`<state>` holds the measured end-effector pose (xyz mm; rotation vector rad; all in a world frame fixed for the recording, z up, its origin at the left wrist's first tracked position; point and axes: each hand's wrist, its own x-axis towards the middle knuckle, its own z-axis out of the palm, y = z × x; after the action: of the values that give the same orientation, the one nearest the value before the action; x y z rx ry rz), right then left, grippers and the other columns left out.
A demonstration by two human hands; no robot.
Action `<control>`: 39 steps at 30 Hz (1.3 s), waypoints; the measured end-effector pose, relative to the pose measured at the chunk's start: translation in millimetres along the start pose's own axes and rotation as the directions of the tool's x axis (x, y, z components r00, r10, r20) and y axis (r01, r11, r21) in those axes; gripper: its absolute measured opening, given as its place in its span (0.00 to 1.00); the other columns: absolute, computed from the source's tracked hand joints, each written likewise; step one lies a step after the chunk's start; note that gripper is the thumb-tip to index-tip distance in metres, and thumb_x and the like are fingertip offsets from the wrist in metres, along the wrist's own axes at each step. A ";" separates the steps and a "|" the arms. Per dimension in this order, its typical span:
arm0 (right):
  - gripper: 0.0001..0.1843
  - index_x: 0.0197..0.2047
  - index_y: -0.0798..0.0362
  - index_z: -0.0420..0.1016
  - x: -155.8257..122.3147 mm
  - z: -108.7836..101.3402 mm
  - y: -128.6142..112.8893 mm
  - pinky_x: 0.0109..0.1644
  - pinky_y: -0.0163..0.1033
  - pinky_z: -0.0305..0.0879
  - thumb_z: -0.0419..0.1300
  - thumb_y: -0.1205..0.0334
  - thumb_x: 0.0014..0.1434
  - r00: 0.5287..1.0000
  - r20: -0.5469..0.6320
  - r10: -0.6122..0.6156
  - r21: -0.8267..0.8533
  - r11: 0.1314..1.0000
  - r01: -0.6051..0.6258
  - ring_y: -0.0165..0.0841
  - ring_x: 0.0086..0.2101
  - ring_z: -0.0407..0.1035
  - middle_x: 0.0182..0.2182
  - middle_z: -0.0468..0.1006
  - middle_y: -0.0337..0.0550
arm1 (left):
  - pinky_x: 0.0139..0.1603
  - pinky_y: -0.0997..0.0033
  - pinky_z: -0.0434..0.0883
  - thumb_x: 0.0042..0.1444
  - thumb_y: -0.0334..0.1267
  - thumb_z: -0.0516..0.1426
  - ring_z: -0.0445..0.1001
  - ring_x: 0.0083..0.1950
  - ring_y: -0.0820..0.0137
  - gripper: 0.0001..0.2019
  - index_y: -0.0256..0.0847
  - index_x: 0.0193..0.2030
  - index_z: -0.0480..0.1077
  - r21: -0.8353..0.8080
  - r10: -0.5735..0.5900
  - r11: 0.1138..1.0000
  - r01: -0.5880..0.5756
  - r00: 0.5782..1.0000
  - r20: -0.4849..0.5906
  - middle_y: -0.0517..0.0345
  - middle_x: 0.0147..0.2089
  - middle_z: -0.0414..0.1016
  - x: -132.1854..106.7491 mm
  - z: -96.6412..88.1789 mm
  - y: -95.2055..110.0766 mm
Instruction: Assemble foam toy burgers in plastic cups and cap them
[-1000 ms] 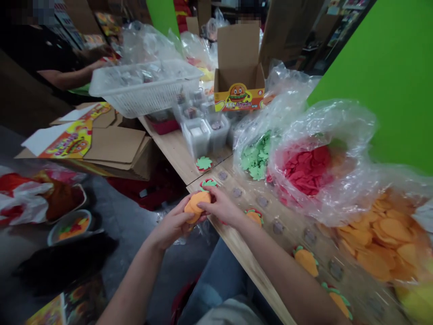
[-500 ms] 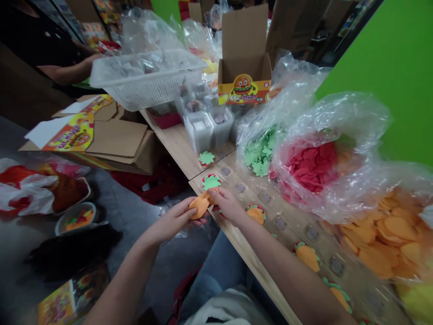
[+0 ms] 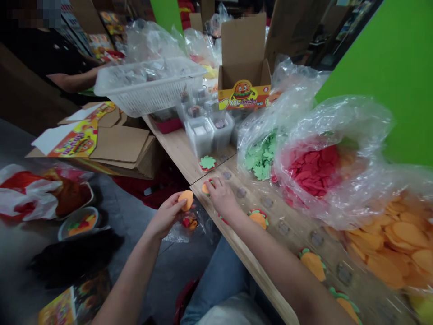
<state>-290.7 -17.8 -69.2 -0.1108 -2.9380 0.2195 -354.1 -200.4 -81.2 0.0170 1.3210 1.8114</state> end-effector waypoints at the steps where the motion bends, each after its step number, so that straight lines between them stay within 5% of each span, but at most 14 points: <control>1: 0.16 0.48 0.53 0.67 -0.6 -2.0 0.8 0.47 0.42 0.58 0.51 0.70 0.56 1.000 0.001 -0.002 -0.029 1.000 0.002 0.39 0.45 0.58 0.42 0.67 0.50 | 0.31 0.75 0.69 0.48 0.39 0.58 0.73 0.35 0.70 0.18 0.36 0.45 0.63 0.030 0.028 0.999 -0.028 0.999 -0.016 0.53 0.38 0.71 3.4 -2.5 -1.4; 5: 0.11 0.41 0.55 0.70 4.8 -14.0 9.8 0.45 0.40 0.57 0.48 0.68 0.59 0.998 -0.070 0.010 -0.085 0.996 -0.016 0.37 0.40 0.60 0.35 0.69 0.48 | 0.28 0.78 0.66 0.49 0.42 0.56 0.72 0.30 0.73 0.17 0.36 0.45 0.63 0.139 0.046 0.989 -0.042 0.999 -0.023 0.56 0.36 0.69 11.1 -4.1 -6.6; 10: 0.10 0.39 0.55 0.70 -2.1 -15.7 13.0 0.45 0.41 0.57 0.49 0.69 0.58 0.985 0.055 -0.162 -0.142 0.976 0.168 0.38 0.40 0.60 0.37 0.70 0.48 | 0.28 0.77 0.66 0.51 0.39 0.53 0.69 0.32 0.74 0.25 0.40 0.56 0.57 0.336 0.121 0.933 -0.131 0.991 0.050 0.51 0.45 0.68 5.5 10.1 -6.7; 15: 0.17 0.47 0.55 0.68 -21.2 -15.1 15.3 0.50 0.41 0.57 0.46 0.74 0.56 0.993 0.009 -0.117 0.011 0.993 0.117 0.35 0.45 0.61 0.42 0.70 0.47 | 0.44 0.71 0.65 0.49 0.34 0.51 0.66 0.47 0.67 0.31 0.43 0.62 0.51 0.632 0.227 0.712 -0.308 0.951 0.208 0.52 0.59 0.59 8.1 14.5 -2.4; 20: 0.25 0.54 0.56 0.63 -27.4 -13.5 16.8 0.55 0.49 0.51 0.47 0.76 0.53 0.998 0.044 -0.047 -0.046 0.998 0.049 0.42 0.57 0.48 0.52 0.65 0.49 | 0.39 0.71 0.64 0.46 0.32 0.50 0.68 0.35 0.71 0.35 0.45 0.63 0.47 0.792 0.137 0.519 -0.321 0.946 0.293 0.56 0.43 0.70 23.9 14.9 5.1; 23: 0.26 0.54 0.55 0.63 -26.5 -17.6 17.0 0.56 0.52 0.49 0.49 0.75 0.51 0.996 0.069 -0.055 -0.068 0.996 0.060 0.43 0.58 0.45 0.53 0.63 0.49 | 0.33 0.73 0.64 0.47 0.34 0.51 0.66 0.30 0.72 0.30 0.41 0.60 0.54 0.779 0.133 0.540 -0.318 0.946 0.294 0.57 0.36 0.71 26.6 8.9 21.2; 27: 0.27 0.54 0.56 0.63 -27.9 -33.0 20.2 0.55 0.47 0.55 0.46 0.76 0.50 0.992 -0.106 0.063 0.068 0.996 -0.056 0.38 0.52 0.56 0.49 0.67 0.49 | 0.30 0.75 0.65 0.50 0.41 0.52 0.68 0.33 0.71 0.17 0.34 0.45 0.65 0.654 0.296 0.693 -0.303 0.947 0.126 0.54 0.35 0.70 45.3 7.5 49.5; 34: 0.19 0.46 0.55 0.68 -56.6 -56.3 25.5 0.52 0.46 0.59 0.47 0.75 0.52 0.975 -0.181 0.126 0.215 0.973 -0.086 0.36 0.46 0.60 0.42 0.71 0.45 | 0.36 0.68 0.69 0.51 0.36 0.53 0.72 0.35 0.67 0.12 0.32 0.41 0.68 0.659 0.495 0.618 -0.429 0.863 0.098 0.48 0.36 0.73 134.7 46.6 68.0; 39: 0.20 0.46 0.54 0.68 -78.9 -59.1 35.0 0.52 0.47 0.59 0.48 0.75 0.52 0.971 -0.188 0.145 0.180 0.977 -0.111 0.36 0.48 0.58 0.44 0.70 0.45 | 0.55 0.61 0.60 0.51 0.36 0.54 0.66 0.50 0.64 0.09 0.41 0.39 0.71 0.714 0.611 0.408 -0.569 0.751 0.249 0.51 0.45 0.71 139.1 47.5 57.1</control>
<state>-199.7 18.0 -32.0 -0.2815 -2.7008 0.4478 -454.0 -78.3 -78.8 1.0519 2.2432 1.6127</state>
